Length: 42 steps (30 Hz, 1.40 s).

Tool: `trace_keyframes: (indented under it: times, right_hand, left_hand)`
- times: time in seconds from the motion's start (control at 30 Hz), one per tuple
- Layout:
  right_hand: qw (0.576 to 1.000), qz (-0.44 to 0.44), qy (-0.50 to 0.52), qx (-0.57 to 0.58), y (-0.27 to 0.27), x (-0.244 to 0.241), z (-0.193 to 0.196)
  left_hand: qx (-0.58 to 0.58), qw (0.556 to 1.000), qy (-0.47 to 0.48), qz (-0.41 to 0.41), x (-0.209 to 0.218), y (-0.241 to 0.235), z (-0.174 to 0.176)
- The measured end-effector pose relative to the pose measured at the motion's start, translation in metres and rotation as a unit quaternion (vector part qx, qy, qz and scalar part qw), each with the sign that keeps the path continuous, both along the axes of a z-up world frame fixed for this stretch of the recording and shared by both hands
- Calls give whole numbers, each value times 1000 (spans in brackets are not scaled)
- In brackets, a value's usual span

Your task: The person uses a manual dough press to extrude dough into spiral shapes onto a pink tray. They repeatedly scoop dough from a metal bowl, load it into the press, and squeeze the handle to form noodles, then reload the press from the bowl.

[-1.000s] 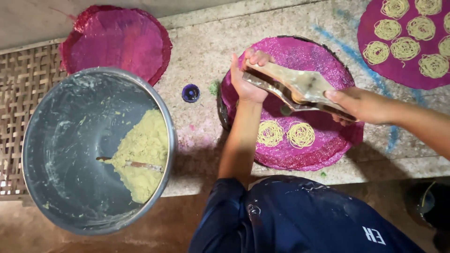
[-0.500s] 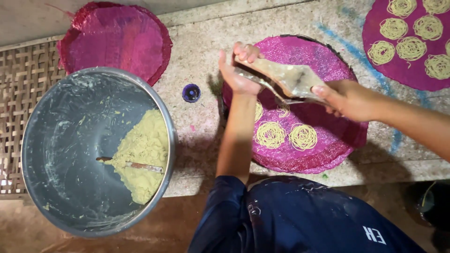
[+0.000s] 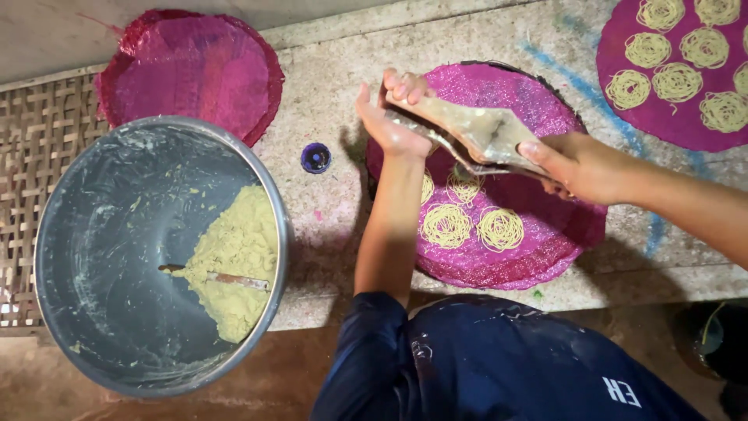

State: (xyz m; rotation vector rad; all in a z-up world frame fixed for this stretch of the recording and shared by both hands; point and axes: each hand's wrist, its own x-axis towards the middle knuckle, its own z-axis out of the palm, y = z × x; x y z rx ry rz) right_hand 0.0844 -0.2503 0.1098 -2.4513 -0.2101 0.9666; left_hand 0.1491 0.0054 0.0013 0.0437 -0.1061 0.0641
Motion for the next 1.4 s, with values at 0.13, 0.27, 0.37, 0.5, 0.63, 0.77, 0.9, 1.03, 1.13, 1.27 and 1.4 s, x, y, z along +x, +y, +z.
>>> trace_keyframes:
  times: [0.13, 0.27, 0.37, 0.5, 0.63, 0.77, 0.9, 1.03, 1.13, 1.27, 1.4]
  right_hand:
    - [998, 10, 49, -48, -12, -3, -4]
    - [998, 16, -2, -54, -29, 6, -3]
    - [999, -10, -17, -43, -39, 12, -1]
    - [999, -41, 19, -19, -48, 14, 0]
    - [996, -25, -28, -75, -50, 15, -5]
    - [996, -58, -62, -24, -55, 14, -24]
    - [991, -47, -122, -9, -62, 12, -51]
    - [979, -40, -197, 42, -49, 1, -79]
    - [972, -51, -227, 39, -41, -4, -84]
    - [978, -125, -137, 97, -54, -7, -58]
    - [952, -141, -85, 260, -77, -10, -1]
  left_hand:
    - [-11, 1000, 13, 0, -11, -8, -2]
    - [-26, 999, -38, 0, -9, -26, 16]
    - [-11, 1000, -12, -22, -17, -34, 33]
    - [8, 994, -97, -43, -21, -44, 43]
    - [41, 998, -47, -14, -4, -56, 40]
    - [61, 998, 34, -2, 15, -65, 30]
    - [90, 991, 101, 24, 30, -73, 10]
    - [126, 976, 166, 54, 39, -80, -16]
    - [144, 977, 147, 55, 39, -79, -18]
    - [294, 956, -8, -14, 17, -55, 12]
    - [743, 620, -245, -61, -39, -20, 72]
